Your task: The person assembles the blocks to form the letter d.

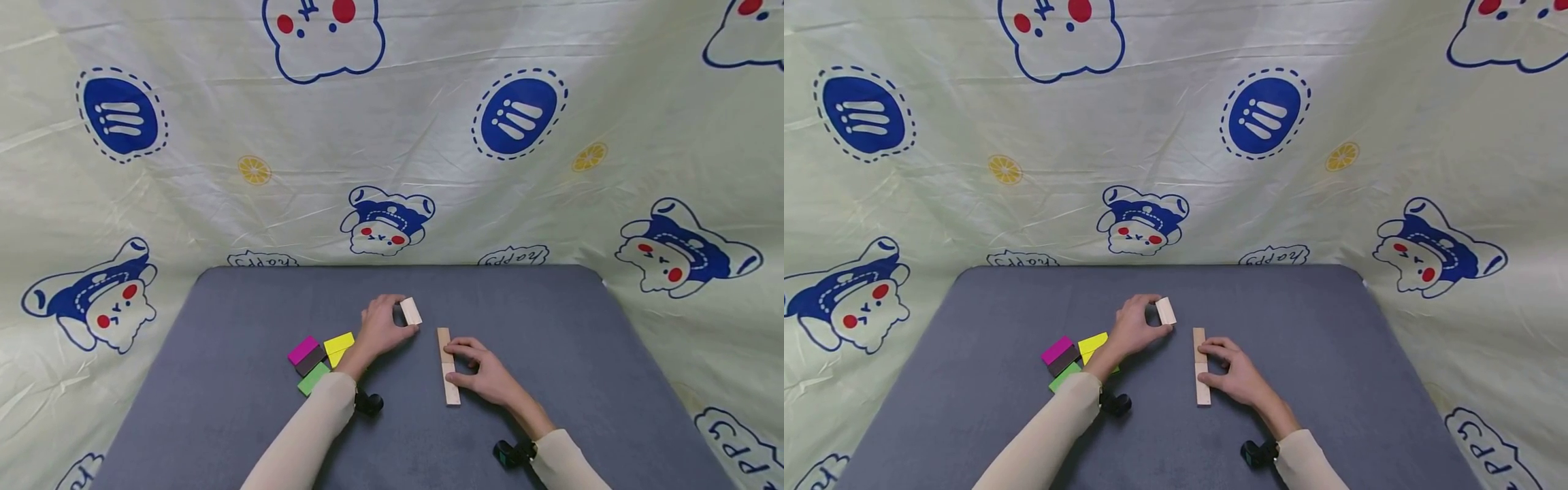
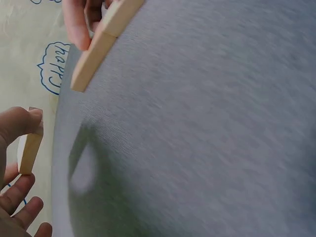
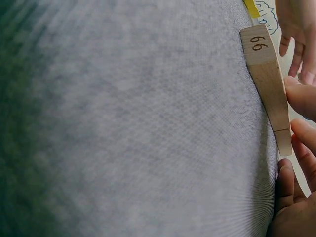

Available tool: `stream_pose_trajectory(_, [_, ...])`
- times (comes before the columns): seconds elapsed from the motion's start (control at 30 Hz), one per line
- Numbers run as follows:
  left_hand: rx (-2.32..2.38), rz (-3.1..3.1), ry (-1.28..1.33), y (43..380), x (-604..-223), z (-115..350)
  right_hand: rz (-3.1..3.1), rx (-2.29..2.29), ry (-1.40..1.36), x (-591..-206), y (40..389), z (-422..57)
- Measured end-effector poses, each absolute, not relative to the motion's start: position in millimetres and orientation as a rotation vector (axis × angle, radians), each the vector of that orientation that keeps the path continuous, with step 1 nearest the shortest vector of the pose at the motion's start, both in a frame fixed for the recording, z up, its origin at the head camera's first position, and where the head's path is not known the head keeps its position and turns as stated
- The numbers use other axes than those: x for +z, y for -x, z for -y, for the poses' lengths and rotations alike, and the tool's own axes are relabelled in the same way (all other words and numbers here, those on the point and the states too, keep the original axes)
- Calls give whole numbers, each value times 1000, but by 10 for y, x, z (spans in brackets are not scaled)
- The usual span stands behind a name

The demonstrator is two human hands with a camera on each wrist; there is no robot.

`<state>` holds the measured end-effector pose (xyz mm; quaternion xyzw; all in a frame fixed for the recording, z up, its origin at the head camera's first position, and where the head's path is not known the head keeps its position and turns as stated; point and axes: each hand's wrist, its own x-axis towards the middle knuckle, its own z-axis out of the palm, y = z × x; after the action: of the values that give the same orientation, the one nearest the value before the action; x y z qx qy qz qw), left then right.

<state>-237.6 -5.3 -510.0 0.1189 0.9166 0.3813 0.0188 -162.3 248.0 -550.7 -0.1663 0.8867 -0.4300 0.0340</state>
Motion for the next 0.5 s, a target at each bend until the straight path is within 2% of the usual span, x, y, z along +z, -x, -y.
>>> stream_pose_trajectory(0.5, [1227,-2784,-424,2494,-5006,-229,-2732,-1317,494,-5491,1622,-2459])
